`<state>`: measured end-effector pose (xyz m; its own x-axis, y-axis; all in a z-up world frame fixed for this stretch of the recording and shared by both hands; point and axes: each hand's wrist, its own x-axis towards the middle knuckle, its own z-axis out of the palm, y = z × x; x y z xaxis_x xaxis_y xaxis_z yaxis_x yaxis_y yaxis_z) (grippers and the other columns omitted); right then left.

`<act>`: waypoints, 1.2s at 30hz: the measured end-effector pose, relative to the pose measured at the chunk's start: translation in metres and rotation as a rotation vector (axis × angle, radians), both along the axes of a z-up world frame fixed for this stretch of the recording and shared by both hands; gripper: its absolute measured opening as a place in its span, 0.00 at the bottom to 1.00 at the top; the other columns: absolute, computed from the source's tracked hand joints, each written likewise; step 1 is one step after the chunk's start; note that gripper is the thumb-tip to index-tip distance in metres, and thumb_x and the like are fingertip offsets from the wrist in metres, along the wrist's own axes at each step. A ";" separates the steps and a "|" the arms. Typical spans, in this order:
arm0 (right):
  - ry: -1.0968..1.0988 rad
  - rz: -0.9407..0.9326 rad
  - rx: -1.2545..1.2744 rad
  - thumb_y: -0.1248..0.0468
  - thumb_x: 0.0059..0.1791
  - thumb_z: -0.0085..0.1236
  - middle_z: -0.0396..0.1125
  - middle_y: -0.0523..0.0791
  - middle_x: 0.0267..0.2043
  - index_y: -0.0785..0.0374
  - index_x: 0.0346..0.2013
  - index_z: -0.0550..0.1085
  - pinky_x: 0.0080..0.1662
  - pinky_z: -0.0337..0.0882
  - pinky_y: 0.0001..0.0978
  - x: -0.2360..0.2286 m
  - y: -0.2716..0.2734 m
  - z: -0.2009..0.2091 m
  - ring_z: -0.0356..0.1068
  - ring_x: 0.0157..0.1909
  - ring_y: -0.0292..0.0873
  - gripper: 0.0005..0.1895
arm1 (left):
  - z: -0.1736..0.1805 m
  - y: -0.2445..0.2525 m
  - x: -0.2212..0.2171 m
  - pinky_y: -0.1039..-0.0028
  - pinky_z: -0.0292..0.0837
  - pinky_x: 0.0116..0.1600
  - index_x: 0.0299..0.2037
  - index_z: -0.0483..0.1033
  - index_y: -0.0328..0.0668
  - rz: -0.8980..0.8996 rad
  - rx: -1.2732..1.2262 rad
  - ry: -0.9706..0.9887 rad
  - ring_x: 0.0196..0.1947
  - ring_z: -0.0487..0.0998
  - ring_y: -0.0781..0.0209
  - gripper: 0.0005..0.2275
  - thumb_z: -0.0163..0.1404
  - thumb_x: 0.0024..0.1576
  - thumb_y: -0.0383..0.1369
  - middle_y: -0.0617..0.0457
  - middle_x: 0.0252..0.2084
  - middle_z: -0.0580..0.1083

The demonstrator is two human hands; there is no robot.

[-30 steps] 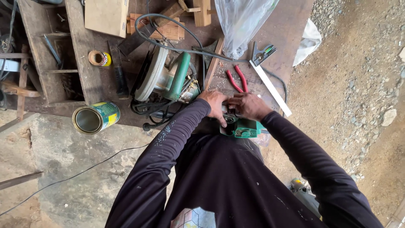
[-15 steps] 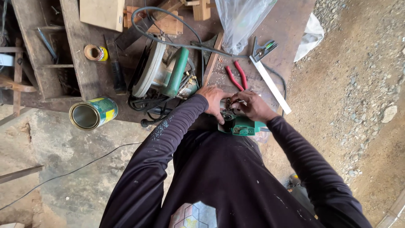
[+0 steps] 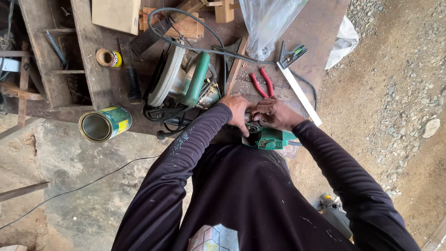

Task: Adjusting and maintaining the blades and internal components of an electric hand planer on a workbench.

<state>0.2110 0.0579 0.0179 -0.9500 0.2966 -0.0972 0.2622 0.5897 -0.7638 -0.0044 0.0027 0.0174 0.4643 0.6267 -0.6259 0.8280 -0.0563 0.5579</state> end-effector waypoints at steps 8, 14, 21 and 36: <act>-0.377 -0.333 0.211 0.56 0.50 0.58 0.75 0.48 0.38 0.59 0.41 0.77 0.34 0.73 0.47 -0.016 -0.052 0.027 0.75 0.32 0.54 0.11 | 0.005 0.000 0.004 0.61 0.66 0.66 0.70 0.63 0.61 0.013 0.019 0.015 0.60 0.75 0.47 0.54 0.70 0.27 0.59 0.46 0.61 0.74; -0.478 -0.418 0.097 0.54 0.52 0.58 0.75 0.50 0.36 0.56 0.41 0.78 0.39 0.73 0.49 -0.014 -0.031 0.030 0.75 0.36 0.56 0.10 | 0.020 0.003 0.003 0.60 0.69 0.65 0.70 0.65 0.63 0.003 -0.008 0.010 0.58 0.77 0.47 0.52 0.70 0.28 0.58 0.46 0.58 0.76; -0.067 -0.069 -0.138 0.65 0.49 0.59 0.74 0.46 0.42 0.61 0.46 0.78 0.49 0.73 0.41 0.002 -0.004 -0.002 0.75 0.45 0.49 0.10 | -0.002 0.001 0.003 0.60 0.71 0.61 0.64 0.69 0.60 0.015 0.027 -0.014 0.55 0.78 0.49 0.49 0.70 0.25 0.59 0.48 0.54 0.78; -0.169 0.005 0.075 0.58 0.50 0.59 0.73 0.45 0.41 0.56 0.51 0.79 0.53 0.70 0.43 0.004 -0.003 -0.001 0.73 0.47 0.49 0.16 | 0.006 0.004 0.005 0.60 0.72 0.60 0.63 0.69 0.60 -0.012 0.016 0.030 0.54 0.78 0.49 0.48 0.69 0.27 0.60 0.48 0.53 0.78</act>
<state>0.2148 0.0547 0.0170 -0.9236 0.3041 -0.2335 0.3799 0.6450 -0.6630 0.0011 0.0062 0.0237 0.4528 0.6314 -0.6295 0.8436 -0.0748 0.5317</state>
